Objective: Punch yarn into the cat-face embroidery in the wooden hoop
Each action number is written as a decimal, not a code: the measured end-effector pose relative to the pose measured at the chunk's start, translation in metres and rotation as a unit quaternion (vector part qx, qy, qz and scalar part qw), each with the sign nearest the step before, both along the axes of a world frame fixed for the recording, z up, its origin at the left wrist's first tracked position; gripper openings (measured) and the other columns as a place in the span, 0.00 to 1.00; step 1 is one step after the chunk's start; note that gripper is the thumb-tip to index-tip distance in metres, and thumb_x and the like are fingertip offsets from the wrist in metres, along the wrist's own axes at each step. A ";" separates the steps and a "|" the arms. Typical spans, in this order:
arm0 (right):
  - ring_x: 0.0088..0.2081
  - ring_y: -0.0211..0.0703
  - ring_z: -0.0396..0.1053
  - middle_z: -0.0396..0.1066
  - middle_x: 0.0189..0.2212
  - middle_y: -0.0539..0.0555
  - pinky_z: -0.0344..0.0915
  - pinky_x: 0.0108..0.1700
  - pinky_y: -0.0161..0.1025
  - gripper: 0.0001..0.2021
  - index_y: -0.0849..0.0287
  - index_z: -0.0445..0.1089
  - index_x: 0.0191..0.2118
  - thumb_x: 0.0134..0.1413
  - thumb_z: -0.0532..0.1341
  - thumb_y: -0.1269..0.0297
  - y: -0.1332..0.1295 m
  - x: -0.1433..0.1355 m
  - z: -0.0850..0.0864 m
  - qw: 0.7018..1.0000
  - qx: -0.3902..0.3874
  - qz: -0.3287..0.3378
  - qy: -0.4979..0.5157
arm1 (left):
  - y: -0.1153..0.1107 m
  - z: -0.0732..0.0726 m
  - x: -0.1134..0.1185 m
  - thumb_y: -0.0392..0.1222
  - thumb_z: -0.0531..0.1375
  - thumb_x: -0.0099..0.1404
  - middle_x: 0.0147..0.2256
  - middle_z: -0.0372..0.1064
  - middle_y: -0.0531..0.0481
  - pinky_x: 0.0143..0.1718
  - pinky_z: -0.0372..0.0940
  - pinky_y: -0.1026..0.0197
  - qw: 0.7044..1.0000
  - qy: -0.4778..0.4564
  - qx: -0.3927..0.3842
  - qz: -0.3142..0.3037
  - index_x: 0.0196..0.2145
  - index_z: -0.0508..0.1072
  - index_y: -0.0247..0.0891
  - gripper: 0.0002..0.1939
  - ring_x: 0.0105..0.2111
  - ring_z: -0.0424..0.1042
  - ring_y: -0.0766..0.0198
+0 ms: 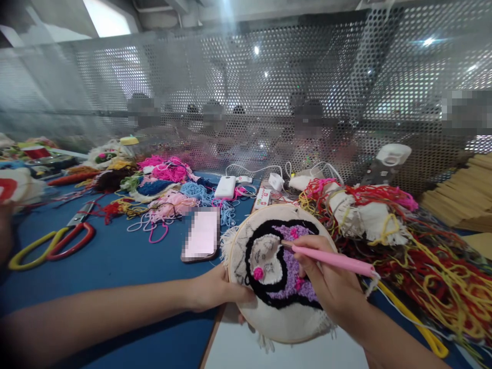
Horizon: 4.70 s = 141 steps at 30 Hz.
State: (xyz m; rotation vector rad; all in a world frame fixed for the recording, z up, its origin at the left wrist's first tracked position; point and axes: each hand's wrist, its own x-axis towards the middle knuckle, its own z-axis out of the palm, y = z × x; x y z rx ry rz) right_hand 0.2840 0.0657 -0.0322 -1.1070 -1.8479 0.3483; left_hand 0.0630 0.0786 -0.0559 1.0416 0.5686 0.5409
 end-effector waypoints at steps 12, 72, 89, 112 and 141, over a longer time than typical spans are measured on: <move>0.41 0.44 0.73 0.75 0.39 0.51 0.70 0.41 0.39 0.10 0.50 0.67 0.45 0.58 0.56 0.64 0.003 0.004 0.002 0.994 0.050 0.009 -0.095 | -0.002 -0.002 -0.002 0.35 0.64 0.50 0.26 0.71 0.48 0.17 0.63 0.68 0.999 -0.008 0.034 -0.006 0.33 0.73 0.30 0.11 0.19 0.68 0.68; 0.37 0.42 0.70 0.71 0.33 0.51 0.68 0.40 0.39 0.03 0.53 0.69 0.36 0.56 0.60 0.66 0.004 -0.001 0.015 0.997 0.061 0.037 -0.002 | -0.006 0.007 -0.003 0.35 0.64 0.50 0.24 0.70 0.49 0.18 0.63 0.68 0.999 0.015 0.033 -0.024 0.30 0.72 0.30 0.08 0.18 0.68 0.70; 0.39 0.41 0.70 0.71 0.36 0.50 0.66 0.42 0.36 0.06 0.51 0.70 0.40 0.55 0.60 0.65 0.006 -0.003 0.016 0.998 0.005 0.038 -0.056 | -0.007 0.007 -0.003 0.39 0.65 0.51 0.25 0.70 0.49 0.22 0.65 0.64 0.998 0.039 0.042 -0.016 0.30 0.72 0.30 0.10 0.20 0.68 0.68; 0.22 0.38 0.61 0.63 0.23 0.47 0.60 0.23 0.34 0.13 0.55 0.65 0.38 0.55 0.55 0.51 0.022 -0.018 -0.027 0.960 -0.275 -0.007 0.046 | 0.008 0.062 -0.081 0.56 0.49 0.64 0.26 0.71 0.45 0.25 0.68 0.57 0.887 0.409 0.214 -0.024 0.35 0.73 0.34 0.23 0.24 0.71 0.61; 0.40 0.45 0.72 0.72 0.40 0.52 0.70 0.41 0.33 0.11 0.52 0.68 0.41 0.55 0.56 0.55 0.028 0.001 -0.039 0.971 -0.217 -0.018 -0.101 | 0.010 0.027 -0.137 0.61 0.60 0.53 0.63 0.48 0.43 0.58 0.51 0.43 0.645 0.596 0.459 0.133 0.64 0.43 0.43 0.48 0.62 0.47 0.46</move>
